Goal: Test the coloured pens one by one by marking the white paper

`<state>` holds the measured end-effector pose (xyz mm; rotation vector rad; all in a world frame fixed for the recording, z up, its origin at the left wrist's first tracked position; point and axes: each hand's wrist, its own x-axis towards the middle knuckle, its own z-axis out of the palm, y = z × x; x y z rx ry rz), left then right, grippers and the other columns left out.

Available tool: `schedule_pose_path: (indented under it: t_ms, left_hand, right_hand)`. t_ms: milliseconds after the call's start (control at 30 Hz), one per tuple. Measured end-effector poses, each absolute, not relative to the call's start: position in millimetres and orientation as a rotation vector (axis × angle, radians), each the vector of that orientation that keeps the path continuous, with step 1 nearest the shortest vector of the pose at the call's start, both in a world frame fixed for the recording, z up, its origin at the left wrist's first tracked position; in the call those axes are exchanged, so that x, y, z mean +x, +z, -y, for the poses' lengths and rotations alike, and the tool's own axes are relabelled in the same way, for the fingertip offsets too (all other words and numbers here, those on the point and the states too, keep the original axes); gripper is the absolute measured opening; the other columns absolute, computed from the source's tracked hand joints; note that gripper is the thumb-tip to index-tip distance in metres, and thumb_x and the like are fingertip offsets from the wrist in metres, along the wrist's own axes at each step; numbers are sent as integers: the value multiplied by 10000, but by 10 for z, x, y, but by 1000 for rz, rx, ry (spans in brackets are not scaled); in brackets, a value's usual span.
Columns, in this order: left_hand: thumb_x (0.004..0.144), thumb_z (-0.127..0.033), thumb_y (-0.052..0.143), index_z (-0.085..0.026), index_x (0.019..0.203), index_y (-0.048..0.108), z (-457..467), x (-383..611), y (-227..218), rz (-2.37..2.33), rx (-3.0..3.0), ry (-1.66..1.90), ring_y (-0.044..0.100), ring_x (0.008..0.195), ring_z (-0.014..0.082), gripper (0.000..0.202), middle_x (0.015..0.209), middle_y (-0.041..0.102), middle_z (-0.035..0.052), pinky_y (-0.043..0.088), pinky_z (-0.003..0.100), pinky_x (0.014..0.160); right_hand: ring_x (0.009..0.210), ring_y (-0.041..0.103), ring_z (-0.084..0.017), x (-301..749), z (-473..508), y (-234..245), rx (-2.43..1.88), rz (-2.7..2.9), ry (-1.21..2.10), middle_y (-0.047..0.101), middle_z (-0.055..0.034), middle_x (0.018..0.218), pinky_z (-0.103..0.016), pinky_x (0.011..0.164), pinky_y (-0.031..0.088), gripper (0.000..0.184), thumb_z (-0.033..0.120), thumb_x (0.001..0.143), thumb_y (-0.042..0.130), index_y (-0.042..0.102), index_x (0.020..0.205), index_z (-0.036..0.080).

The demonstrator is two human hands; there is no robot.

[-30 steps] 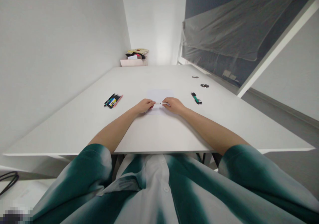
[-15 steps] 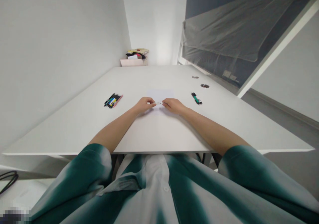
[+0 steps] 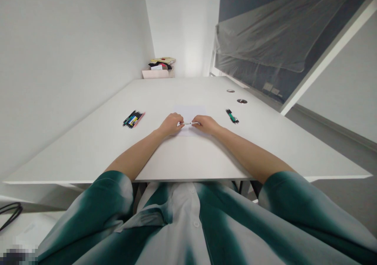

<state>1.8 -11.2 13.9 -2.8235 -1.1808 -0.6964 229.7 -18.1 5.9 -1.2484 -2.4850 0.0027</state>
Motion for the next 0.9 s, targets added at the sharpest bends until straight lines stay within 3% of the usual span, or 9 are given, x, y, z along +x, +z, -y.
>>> schedule_pose_path:
  t_ms: [167,267,367,500,733,900]
  left_hand:
    - [816,-215,564,-179,815,636,114,25,137,1194,-2783,-721,554,899,243,81,865,659,91,413,388,868]
    - [810,-279,586,-168,871,664,110,19,135,1274,-2796,-750,570,859,235,149,865,672,86,419,375,853]
    - [837,-372,558,-167,878,698,95,13,123,1373,-2860,-756,584,788,212,251,828,688,73,432,342,803]
    - [884,-380,469,-166,837,722,71,8,101,1484,-2929,-722,576,714,182,335,765,694,61,437,299,726]
    - [836,-353,557,-172,869,739,91,-4,118,1522,-3002,-807,604,739,177,259,808,718,55,466,299,757]
    - [808,-337,606,-176,824,713,85,0,115,1474,-2968,-821,608,787,187,193,822,703,50,459,313,792]
  right_hand:
    - [927,648,-187,2264,216,70,-1263,2526,39,711,-99,1076,-250,764,413,323,330,986,453,692,1151,189]
    - [946,649,-193,2246,232,86,-1282,2525,49,713,-101,1084,-252,766,415,337,341,997,427,688,1140,184]
    - [946,651,-195,2246,237,97,-1301,2507,37,713,-102,1091,-258,771,418,315,336,991,440,683,1119,181]
    - [893,657,-197,2249,232,86,-1402,2469,45,726,-83,1031,-260,736,417,302,313,934,545,625,1198,190]
    - [842,639,-181,2277,190,52,-1387,2454,25,726,-48,963,-246,698,392,180,259,920,531,664,1034,215]
    - [888,643,-188,2300,186,69,-1331,2502,-1,712,-76,1058,-256,739,410,244,295,936,530,697,1086,200]
